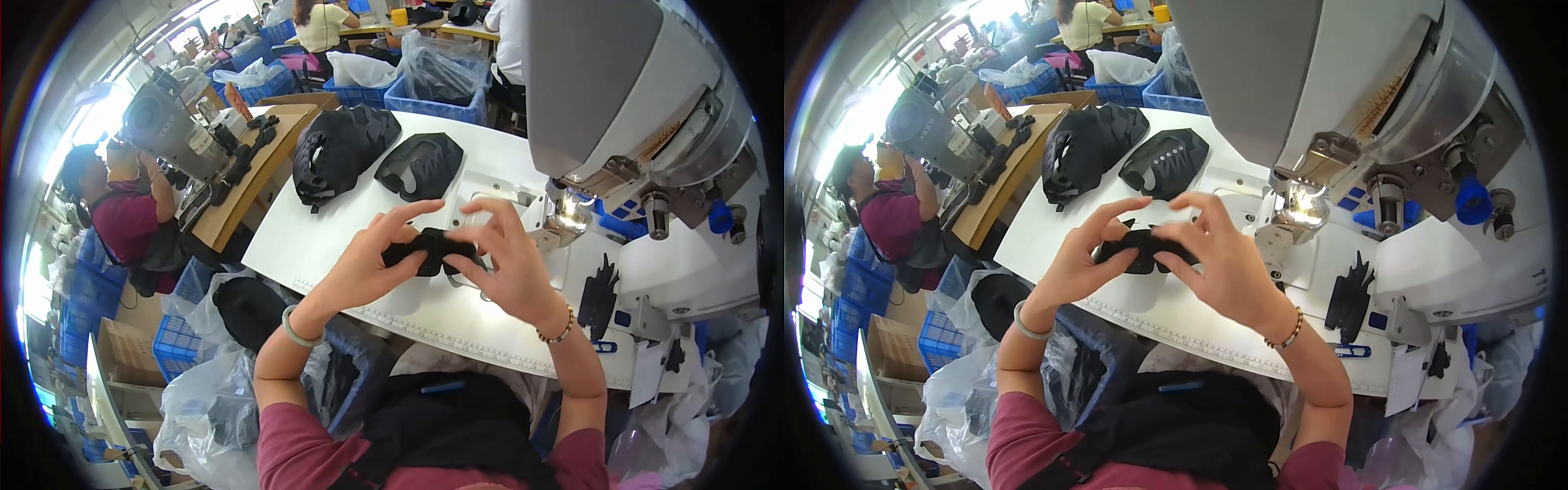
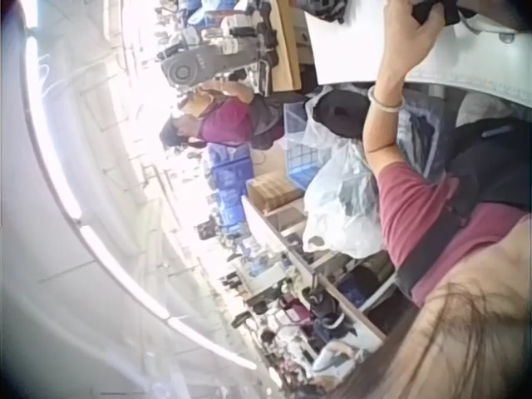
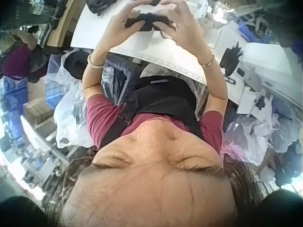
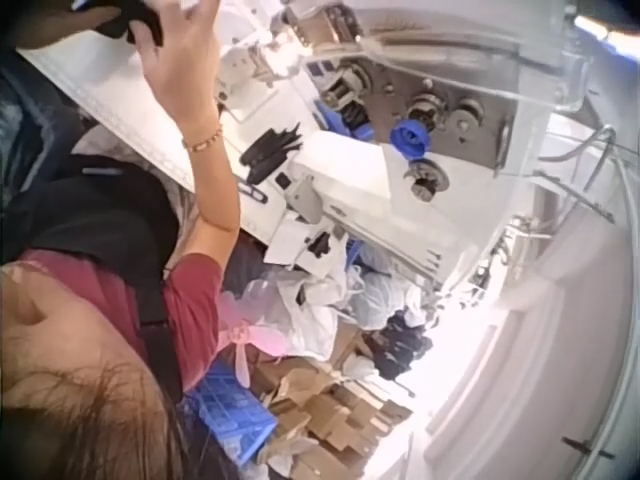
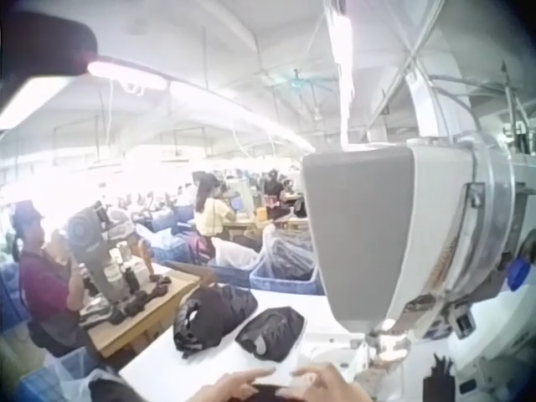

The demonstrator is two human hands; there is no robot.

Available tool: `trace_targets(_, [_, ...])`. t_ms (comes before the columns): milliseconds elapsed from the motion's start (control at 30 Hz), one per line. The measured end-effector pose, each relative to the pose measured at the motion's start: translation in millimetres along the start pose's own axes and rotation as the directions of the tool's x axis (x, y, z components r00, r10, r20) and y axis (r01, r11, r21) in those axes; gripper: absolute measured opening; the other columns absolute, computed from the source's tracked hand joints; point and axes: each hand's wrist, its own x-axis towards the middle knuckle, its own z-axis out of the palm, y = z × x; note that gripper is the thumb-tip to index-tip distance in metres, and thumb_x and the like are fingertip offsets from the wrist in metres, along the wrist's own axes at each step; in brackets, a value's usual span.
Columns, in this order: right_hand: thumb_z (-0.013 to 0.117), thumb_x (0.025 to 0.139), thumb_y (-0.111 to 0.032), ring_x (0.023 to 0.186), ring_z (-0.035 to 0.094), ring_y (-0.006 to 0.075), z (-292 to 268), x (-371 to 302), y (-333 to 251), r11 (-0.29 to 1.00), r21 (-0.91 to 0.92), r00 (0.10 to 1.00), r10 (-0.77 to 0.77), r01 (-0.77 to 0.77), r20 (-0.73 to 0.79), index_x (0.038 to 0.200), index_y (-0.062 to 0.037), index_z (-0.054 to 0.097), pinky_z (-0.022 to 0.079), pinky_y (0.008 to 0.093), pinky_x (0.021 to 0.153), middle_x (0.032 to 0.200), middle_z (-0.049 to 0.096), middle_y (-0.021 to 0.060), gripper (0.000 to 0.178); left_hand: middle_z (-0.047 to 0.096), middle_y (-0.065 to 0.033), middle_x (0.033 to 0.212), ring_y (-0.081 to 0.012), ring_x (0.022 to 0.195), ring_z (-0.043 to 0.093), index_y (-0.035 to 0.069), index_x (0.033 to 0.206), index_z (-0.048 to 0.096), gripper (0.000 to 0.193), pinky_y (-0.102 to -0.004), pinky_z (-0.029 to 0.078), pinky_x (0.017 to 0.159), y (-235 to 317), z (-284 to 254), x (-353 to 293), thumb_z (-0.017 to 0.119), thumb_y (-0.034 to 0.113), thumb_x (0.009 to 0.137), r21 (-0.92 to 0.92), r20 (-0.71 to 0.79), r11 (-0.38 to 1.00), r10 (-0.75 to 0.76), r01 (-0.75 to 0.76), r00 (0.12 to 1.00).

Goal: Stitching together various components of a shoe upper using an industrial sewing machine.

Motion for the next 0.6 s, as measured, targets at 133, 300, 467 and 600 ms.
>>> trace_targets(133, [0.066,0.077,-0.008,0.073,0.056,0.0133,-1,-29,12,0.953,-0.122,0.958,-0.264,0.277,0.111,0.092,-0.0114,0.062,0.047,0.0245,0.058,0.097,0.055,0.0022,0.016,0.058,-0.0017,0.071,-0.0094,0.07,0.047,0.006,0.13,0.041,0.053,-0.0229,0.037,0.071,-4,8,-3,0.059,-0.003,0.081,-0.176,-0.026,0.983,-0.053,0.048,0.998])
trace_targets(300, [0.066,0.071,-0.003,0.074,0.058,0.012,6,-39,17,0.685,-0.392,0.774,-0.62,0.614,0.129,0.095,-0.0042,0.064,0.052,0.0224,0.06,0.094,0.055,0.0031,0.024,0.052,0.0027,0.068,-0.0044,0.069,0.043,-0.002,0.126,0.042,0.048,-0.0194,0.034,0.067,-13,13,-7,0.061,-0.002,0.081,-0.233,-0.062,0.972,-0.038,0.022,0.997])
trace_targets(467, [0.066,0.069,-0.004,0.074,0.058,0.0118,7,-40,18,0.635,-0.406,0.731,-0.667,0.658,0.143,0.095,-0.0035,0.064,0.052,0.0226,0.061,0.094,0.055,0.0023,0.026,0.051,0.0042,0.067,-0.0053,0.068,0.042,-0.002,0.123,0.043,0.047,-0.0194,0.033,0.066,-15,15,-11,0.063,-0.001,0.08,-0.391,-0.047,0.916,-0.115,0.088,0.992])
trace_targets(600, [0.065,0.071,-0.002,0.068,0.059,0.0143,8,-43,15,0.726,-0.321,0.783,-0.615,0.607,0.09,0.094,-0.0018,0.064,0.052,0.0238,0.057,0.095,0.056,0.0051,0.024,0.053,0.002,0.068,-0.0055,0.071,0.044,0.001,0.123,0.043,0.045,-0.0207,0.035,0.068,-11,18,-14,0.061,-0.002,0.082,-0.349,-0.052,0.935,-0.095,0.071,0.994])
